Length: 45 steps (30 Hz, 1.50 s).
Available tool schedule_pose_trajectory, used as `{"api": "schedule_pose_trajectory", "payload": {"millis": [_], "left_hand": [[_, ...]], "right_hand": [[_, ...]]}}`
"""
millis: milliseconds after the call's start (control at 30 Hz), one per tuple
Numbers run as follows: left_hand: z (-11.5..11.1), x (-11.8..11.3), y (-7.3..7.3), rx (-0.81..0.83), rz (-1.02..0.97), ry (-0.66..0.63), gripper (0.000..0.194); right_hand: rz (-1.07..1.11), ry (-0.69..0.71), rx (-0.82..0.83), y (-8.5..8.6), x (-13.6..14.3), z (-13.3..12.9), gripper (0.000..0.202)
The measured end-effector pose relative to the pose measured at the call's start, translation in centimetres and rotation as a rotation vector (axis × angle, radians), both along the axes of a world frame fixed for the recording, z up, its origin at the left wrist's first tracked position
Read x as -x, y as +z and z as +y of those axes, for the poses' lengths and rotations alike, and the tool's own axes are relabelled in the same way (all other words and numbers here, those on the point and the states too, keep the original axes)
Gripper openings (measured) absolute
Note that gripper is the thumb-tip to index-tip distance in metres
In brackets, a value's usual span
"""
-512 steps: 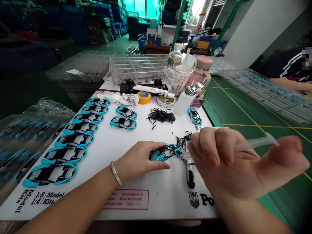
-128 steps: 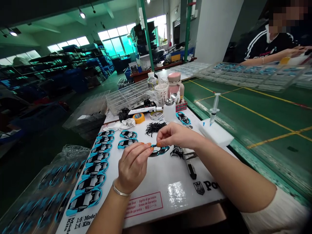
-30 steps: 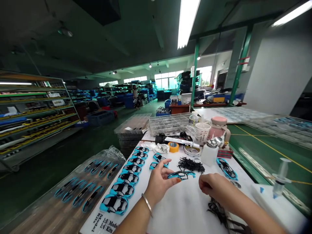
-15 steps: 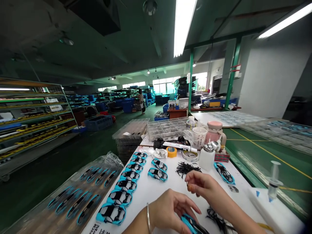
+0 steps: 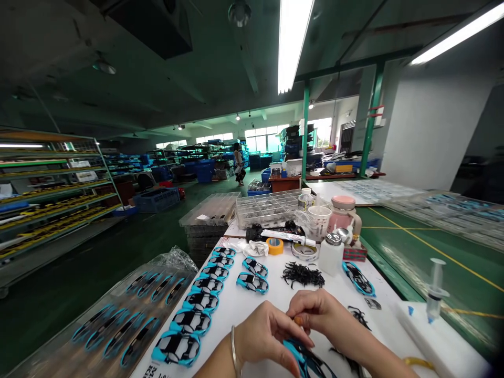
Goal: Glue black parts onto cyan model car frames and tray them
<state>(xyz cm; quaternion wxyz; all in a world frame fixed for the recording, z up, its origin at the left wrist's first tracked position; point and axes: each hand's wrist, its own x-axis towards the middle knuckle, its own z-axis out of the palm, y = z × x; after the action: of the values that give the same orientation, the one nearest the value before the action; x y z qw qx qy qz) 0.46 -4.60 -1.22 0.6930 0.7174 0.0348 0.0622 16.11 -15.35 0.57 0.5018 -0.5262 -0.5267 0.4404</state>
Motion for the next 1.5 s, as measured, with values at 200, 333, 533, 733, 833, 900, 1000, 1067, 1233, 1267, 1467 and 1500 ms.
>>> {"api": "schedule_pose_trajectory", "payload": {"millis": [200, 333, 533, 733, 833, 900, 1000, 1067, 1233, 1267, 1467, 1500], "left_hand": [[0.3, 0.0, -0.7, 0.172, -0.048, -0.048, 0.071], [0.8, 0.0, -1.5, 0.170, -0.013, -0.040, 0.075], [1.3, -0.1, -2.1, 0.211, -0.030, 0.020, 0.078], [1.4, -0.1, -2.0, 0.256, -0.049, 0.046, 0.074], [1.4, -0.2, -1.8, 0.284, -0.072, 0.034, 0.071], [1.2, -0.2, -1.7, 0.292, -0.080, 0.029, 0.069], [1.1, -0.2, -1.5, 0.292, -0.106, 0.038, 0.069], [1.0, -0.3, -1.4, 0.278, -0.128, 0.052, 0.069], [1.3, -0.3, -0.8, 0.257, -0.134, 0.206, 0.065], [1.3, -0.3, -0.6, 0.249, -0.125, 0.249, 0.064], [1.4, -0.5, 0.1, 0.157, -0.048, 0.474, 0.055], [1.4, -0.5, 0.2, 0.139, -0.025, 0.494, 0.056]], "right_hand": [[0.035, -0.100, 0.005, -0.5, 0.3, 0.2, 0.010], [-0.107, -0.108, -0.004, -0.9, 0.3, 0.3, 0.013], [-0.243, -0.133, -0.064, -0.5, 0.7, 0.1, 0.022], [-0.277, -0.166, -0.102, -0.4, 1.0, 0.0, 0.027], [-0.315, -0.210, -0.080, -0.7, 1.0, 0.2, 0.023], [-0.322, -0.226, -0.084, -1.0, 1.0, 0.3, 0.022], [-0.245, -0.210, -0.089, -1.3, 0.8, 0.6, 0.019], [-0.201, -0.192, -0.069, -1.5, 0.5, 0.7, 0.018], [-0.279, -0.299, -0.024, -1.5, -1.3, 0.6, 0.015], [-0.329, -0.353, -0.045, -1.3, -1.7, 0.4, 0.015], [-0.642, -0.655, -0.212, -0.1, -2.9, -1.0, 0.014], [-0.667, -0.647, -0.257, 0.0, -2.7, -1.1, 0.012]]}}
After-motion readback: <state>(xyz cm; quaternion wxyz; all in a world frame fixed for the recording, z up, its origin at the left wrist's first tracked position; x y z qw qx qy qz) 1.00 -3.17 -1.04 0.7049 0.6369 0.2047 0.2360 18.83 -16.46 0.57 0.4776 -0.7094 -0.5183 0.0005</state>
